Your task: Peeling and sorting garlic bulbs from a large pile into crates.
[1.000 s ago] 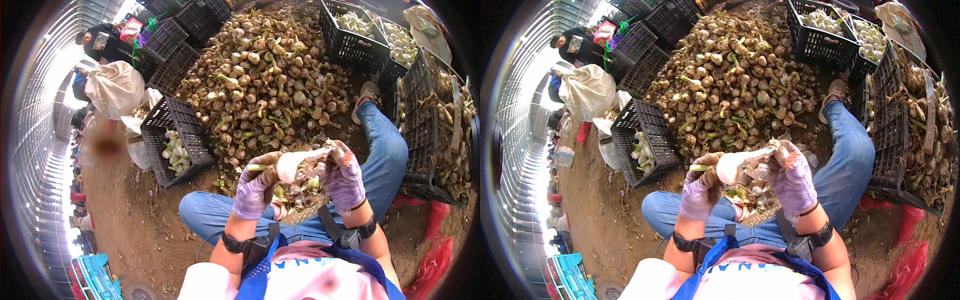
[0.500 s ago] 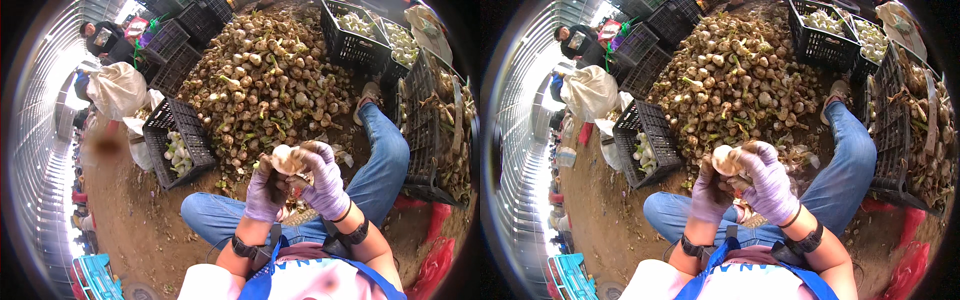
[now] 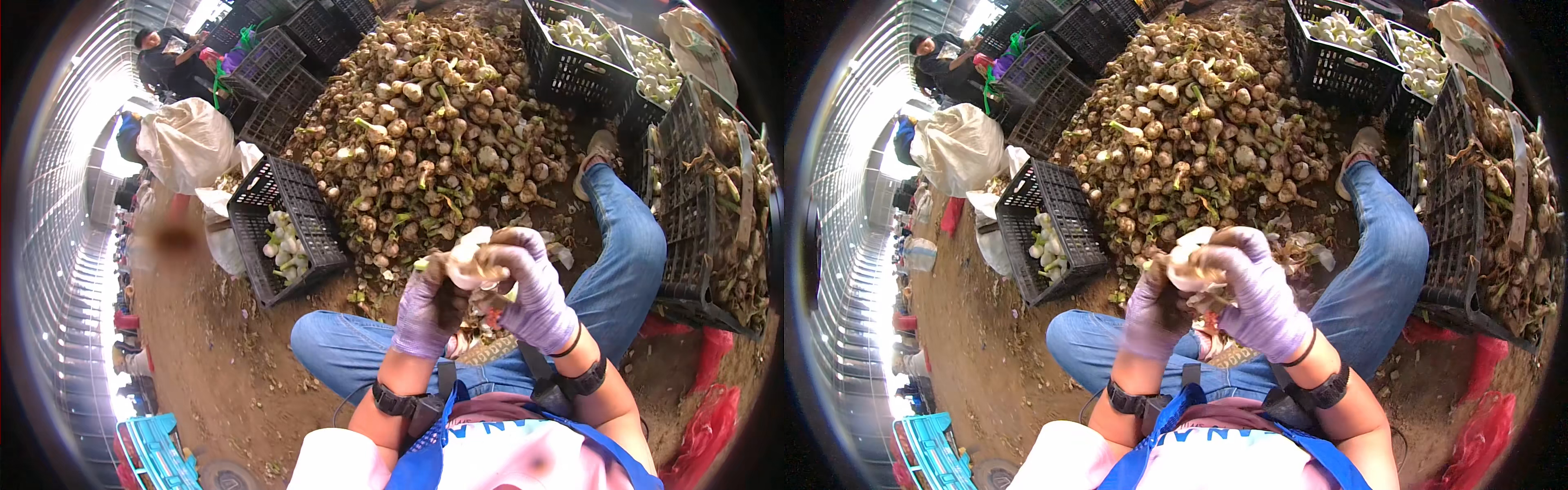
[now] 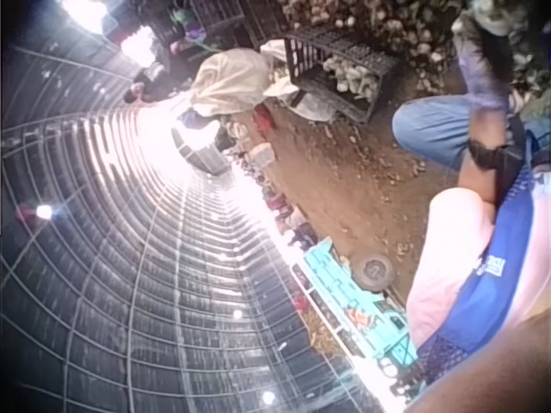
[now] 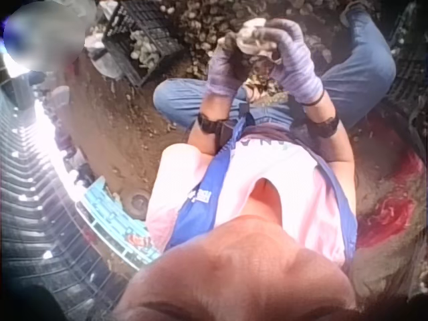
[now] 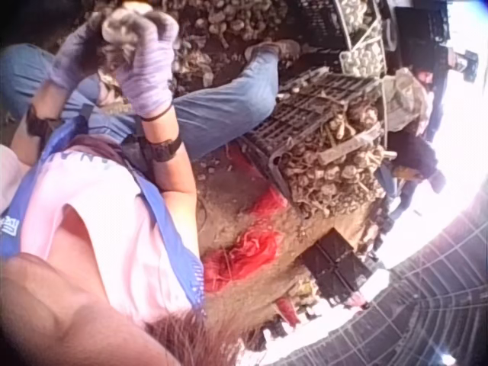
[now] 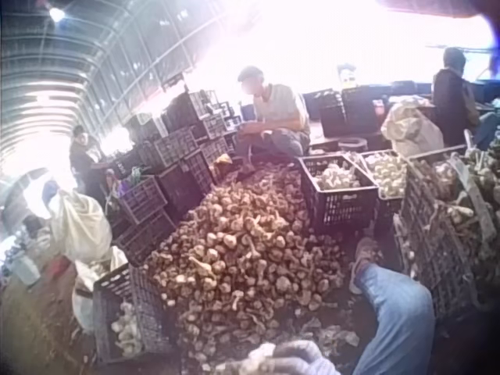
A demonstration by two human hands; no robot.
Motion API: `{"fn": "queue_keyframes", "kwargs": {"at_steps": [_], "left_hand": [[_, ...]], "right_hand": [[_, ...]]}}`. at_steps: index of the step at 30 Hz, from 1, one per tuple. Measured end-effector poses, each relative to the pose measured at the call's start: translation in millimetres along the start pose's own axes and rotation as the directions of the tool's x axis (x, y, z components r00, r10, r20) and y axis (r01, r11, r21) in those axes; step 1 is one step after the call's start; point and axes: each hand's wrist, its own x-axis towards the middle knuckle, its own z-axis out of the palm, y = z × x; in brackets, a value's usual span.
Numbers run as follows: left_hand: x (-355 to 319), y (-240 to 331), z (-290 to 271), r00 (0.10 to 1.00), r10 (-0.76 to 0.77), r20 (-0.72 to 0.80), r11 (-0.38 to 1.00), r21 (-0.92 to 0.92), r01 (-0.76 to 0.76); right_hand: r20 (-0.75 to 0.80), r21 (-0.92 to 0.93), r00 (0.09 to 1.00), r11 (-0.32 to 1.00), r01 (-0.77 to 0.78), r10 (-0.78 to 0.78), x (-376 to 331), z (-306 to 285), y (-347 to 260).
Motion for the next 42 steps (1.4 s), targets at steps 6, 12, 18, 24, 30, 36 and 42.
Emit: {"fn": "queue_keyframes", "kwargs": {"at_steps": [6, 12, 18, 24, 30, 36, 42], "left_hand": [[-4.9, 5.7, 7.3, 0.986, 0.120, 0.112, 0.934, 0.323, -0.150], [3.3, 11.4, 6.1, 0.946, 0.325, -0.026, 0.921, 0.237, -0.310], [-7.0, 15.6, -3.1, 0.719, 0.491, 0.492, 0.032, 0.814, -0.579], [0.7, -7.8, -17.2, 0.780, 0.436, 0.450, 0.401, 0.679, -0.616], [-11.3, -7.7, -12.3, 0.712, 0.559, 0.426, 0.284, 0.708, -0.646], [21.4, -13.1, -7.2, 0.952, 0.250, 0.179, 0.706, 0.639, -0.306], [17.7, 23.8, 10.3, 0.971, 0.224, -0.085, 0.724, 0.681, -0.108]], "right_hand": [[0.165, 0.820, 0.837, 0.399, -0.411, 0.522, -9.3, 0.5, 6.2], [0.134, 0.811, 0.782, 0.386, -0.439, 0.609, 1.6, -14.2, 24.0], [0.296, 0.530, 0.806, 0.614, -0.585, 0.512, -10.7, 3.4, 10.1], [0.347, 0.500, 0.686, 0.492, -0.712, 0.640, -33.7, -4.1, 24.7], [0.048, 0.712, 0.850, 0.579, -0.397, 0.524, -50.4, 27.1, 58.7], [0.060, 0.674, 0.839, 0.598, -0.434, 0.542, -50.0, 4.8, 87.7], [0.011, 0.670, 0.657, 0.482, -0.564, 0.754, -45.1, 19.2, 124.7]]}}
